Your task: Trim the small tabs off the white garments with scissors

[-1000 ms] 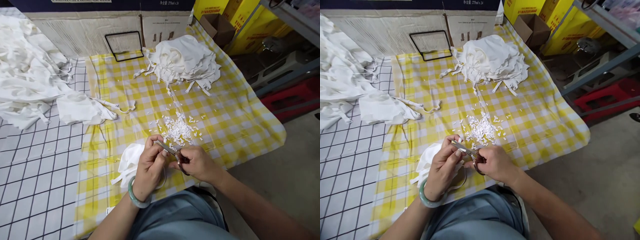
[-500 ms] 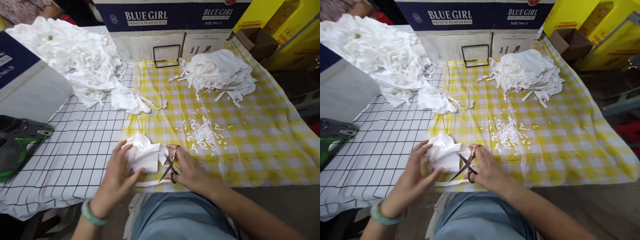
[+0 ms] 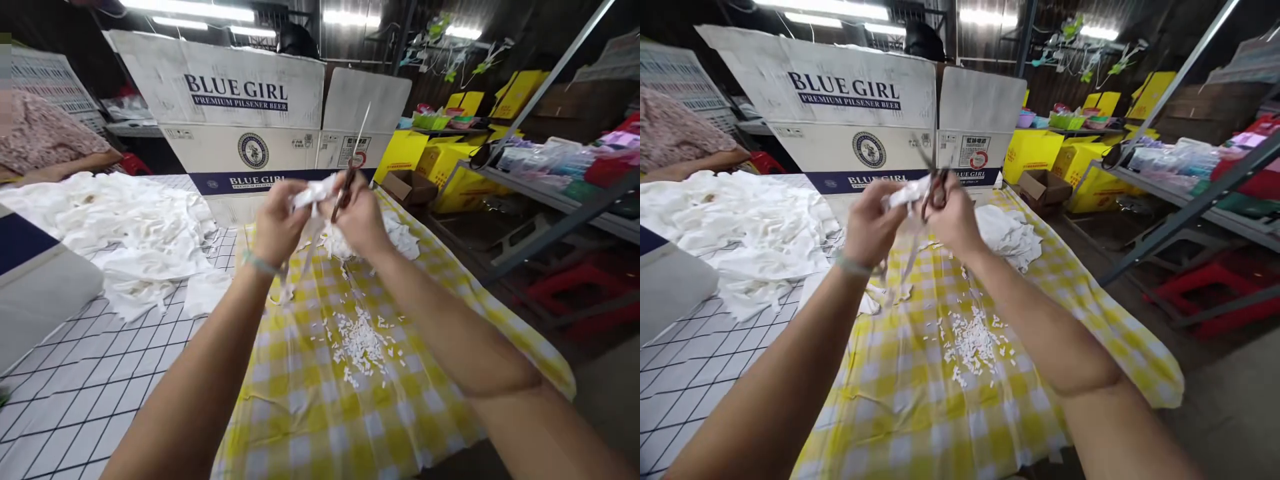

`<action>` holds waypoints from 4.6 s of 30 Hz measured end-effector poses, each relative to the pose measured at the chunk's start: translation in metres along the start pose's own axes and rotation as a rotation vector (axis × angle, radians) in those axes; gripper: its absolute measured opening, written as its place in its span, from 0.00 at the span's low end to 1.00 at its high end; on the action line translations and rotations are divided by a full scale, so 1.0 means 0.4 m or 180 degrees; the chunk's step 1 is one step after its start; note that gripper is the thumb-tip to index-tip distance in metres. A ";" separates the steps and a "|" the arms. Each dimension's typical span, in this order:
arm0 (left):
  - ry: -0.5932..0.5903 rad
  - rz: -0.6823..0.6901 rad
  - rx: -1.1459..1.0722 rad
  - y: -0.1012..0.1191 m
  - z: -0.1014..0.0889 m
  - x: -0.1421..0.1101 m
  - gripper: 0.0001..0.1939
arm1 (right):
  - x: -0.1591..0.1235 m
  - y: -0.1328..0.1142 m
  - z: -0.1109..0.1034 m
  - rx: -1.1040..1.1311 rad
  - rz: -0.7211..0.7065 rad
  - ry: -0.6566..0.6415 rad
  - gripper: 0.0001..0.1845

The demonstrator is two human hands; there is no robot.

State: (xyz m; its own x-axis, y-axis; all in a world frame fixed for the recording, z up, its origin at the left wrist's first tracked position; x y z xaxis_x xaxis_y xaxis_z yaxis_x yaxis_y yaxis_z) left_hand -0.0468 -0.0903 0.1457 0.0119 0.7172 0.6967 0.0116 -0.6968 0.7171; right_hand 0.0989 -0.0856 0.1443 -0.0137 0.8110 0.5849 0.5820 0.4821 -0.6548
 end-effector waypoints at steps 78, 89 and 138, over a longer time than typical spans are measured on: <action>0.0379 -0.2570 -0.1181 -0.001 -0.056 -0.713 0.14 | -0.653 0.029 0.127 -0.0746 0.0416 -0.2678 0.23; 0.0112 -0.2341 -0.0999 -0.020 -0.016 -0.710 0.12 | -0.656 0.061 0.111 -0.0806 0.0634 -0.2701 0.24; 0.0429 -0.1634 0.2275 -0.024 -0.464 -0.396 0.04 | -0.453 0.115 0.345 0.0822 0.1639 -0.1276 0.21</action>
State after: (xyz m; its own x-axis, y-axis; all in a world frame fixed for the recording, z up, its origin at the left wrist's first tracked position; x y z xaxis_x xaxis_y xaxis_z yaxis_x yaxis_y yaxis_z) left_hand -0.2344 -0.1971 0.0314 -0.2835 0.9038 0.3206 0.6049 -0.0909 0.7911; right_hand 0.0158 -0.1647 -0.0578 -0.1159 0.9931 -0.0193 0.3839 0.0268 -0.9230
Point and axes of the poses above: each hand's wrist, its own x-axis towards the middle knuckle, its own z-axis out of the palm, y = z × x, the point moved 6 cm from there along x, towards the middle knuckle, and after that the axes turned 15 degrees about -x, right-handed, at the moved point
